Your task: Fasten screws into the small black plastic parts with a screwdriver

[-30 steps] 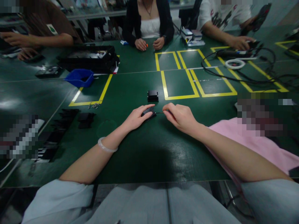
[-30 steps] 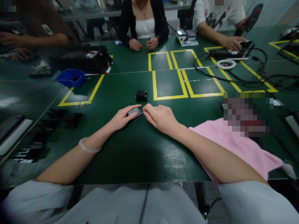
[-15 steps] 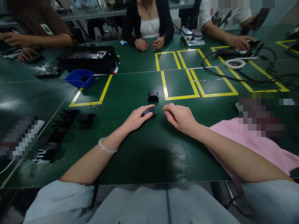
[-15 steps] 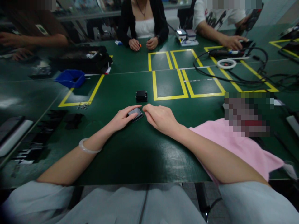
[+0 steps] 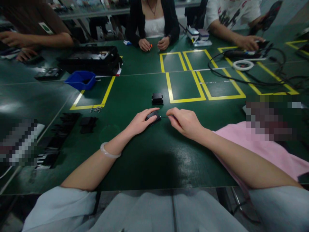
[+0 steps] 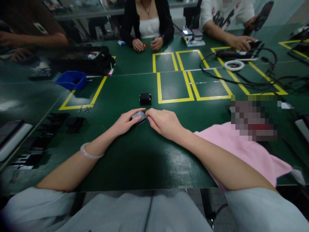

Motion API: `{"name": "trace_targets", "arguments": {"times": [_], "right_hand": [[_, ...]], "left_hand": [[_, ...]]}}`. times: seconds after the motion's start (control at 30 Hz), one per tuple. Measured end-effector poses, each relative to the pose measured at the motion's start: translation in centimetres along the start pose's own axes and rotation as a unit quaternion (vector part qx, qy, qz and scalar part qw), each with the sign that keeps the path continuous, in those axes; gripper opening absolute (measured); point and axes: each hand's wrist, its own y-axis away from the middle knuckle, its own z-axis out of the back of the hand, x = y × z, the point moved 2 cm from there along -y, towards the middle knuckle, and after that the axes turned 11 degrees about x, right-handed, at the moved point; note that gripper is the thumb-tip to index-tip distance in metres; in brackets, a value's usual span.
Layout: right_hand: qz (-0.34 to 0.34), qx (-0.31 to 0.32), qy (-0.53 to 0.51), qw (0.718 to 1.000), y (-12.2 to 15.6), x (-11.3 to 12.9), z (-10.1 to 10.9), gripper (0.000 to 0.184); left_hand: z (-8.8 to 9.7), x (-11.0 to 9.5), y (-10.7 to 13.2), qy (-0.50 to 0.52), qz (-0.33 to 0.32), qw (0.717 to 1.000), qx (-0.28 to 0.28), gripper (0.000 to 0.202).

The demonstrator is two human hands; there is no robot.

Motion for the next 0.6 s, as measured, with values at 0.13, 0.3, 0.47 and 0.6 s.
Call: {"name": "trace_targets", "arguments": {"times": [0.13,0.3,0.47,0.6], "right_hand": [[0.005,0.012,0.015,1.000,0.05,-0.04,-0.01,0.031],[0.012,0.002,0.019,1.000,0.05,-0.15,-0.05,0.031],[0.010,-0.005,0.003,1.000,0.08,-0.03,0.11,0.024],[-0.006,0.019,0.016,1.000,0.10,-0.06,0.12,0.029]], "left_hand": [[0.06,-0.17,0.01,-0.001,0.003,1.000,0.001,0.053],[0.08,-0.23,0.00,0.002,0.002,1.000,0.004,0.053],[0.06,-0.10,-0.03,-0.001,0.002,1.000,0.005,0.053],[0.11,-0.14,-0.03,-0.004,0.004,1.000,0.005,0.054]]}}
